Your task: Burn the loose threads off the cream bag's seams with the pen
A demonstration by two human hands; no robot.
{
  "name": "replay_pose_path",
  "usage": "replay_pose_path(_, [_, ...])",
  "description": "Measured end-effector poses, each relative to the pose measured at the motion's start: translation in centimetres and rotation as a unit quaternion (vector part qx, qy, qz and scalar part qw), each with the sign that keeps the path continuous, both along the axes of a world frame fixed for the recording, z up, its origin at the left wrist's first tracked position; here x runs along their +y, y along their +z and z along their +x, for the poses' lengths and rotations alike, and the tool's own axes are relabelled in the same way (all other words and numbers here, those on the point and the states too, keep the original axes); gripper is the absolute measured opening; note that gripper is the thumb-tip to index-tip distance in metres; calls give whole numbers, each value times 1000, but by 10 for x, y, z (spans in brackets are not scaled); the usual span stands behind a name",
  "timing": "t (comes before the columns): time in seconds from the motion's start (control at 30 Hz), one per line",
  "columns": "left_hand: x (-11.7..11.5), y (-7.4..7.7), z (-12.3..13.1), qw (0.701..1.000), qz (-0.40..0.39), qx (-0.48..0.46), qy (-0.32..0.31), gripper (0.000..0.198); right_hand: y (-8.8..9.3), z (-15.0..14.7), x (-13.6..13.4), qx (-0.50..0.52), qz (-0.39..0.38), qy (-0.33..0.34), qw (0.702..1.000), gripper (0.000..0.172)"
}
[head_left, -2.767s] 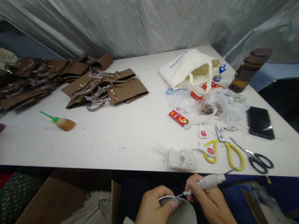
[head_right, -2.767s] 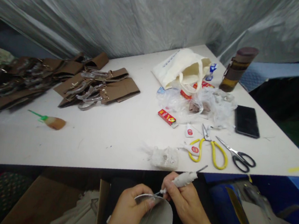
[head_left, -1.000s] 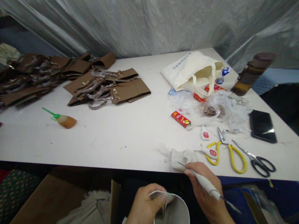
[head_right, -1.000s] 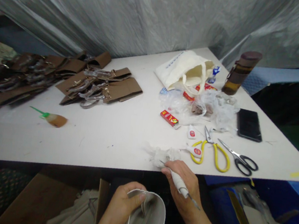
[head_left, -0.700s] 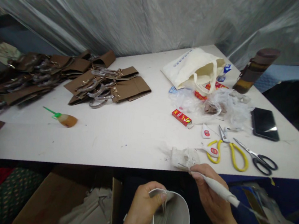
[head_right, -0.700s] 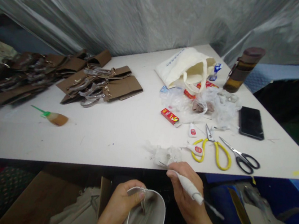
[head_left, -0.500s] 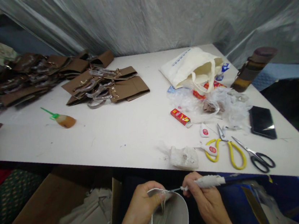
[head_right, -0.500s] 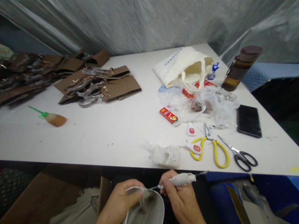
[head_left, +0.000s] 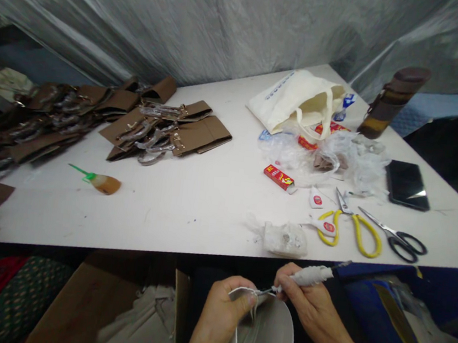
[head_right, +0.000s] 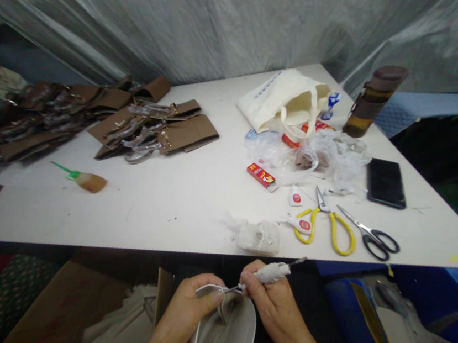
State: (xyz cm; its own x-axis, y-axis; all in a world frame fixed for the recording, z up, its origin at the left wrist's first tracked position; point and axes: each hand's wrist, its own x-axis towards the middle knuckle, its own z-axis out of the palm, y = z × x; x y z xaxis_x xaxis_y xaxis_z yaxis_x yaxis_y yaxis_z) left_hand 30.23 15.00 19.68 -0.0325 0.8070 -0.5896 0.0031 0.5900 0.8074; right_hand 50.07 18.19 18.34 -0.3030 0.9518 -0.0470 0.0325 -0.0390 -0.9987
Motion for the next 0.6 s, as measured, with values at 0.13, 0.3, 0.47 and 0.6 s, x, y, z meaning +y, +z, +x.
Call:
replay_pose_path(0.13, [-2,0,0,1000,11,7,10,28,-2,-4,0,2,4,4,1000,41])
replay_pose_path(0.3, [-5,-5,0,999,24,-9,36,32,-4,-2,0,-7,21,28,999,42])
replay_pose_path(0.47, [-8,-5,1,998,27,-31,54,31,-1,11,-1,-48,199,131,970,40])
replay_pose_path(0.6, [-9,0,2,996,8,-76,53,30,10,21,-6,-162,378,217,885,16])
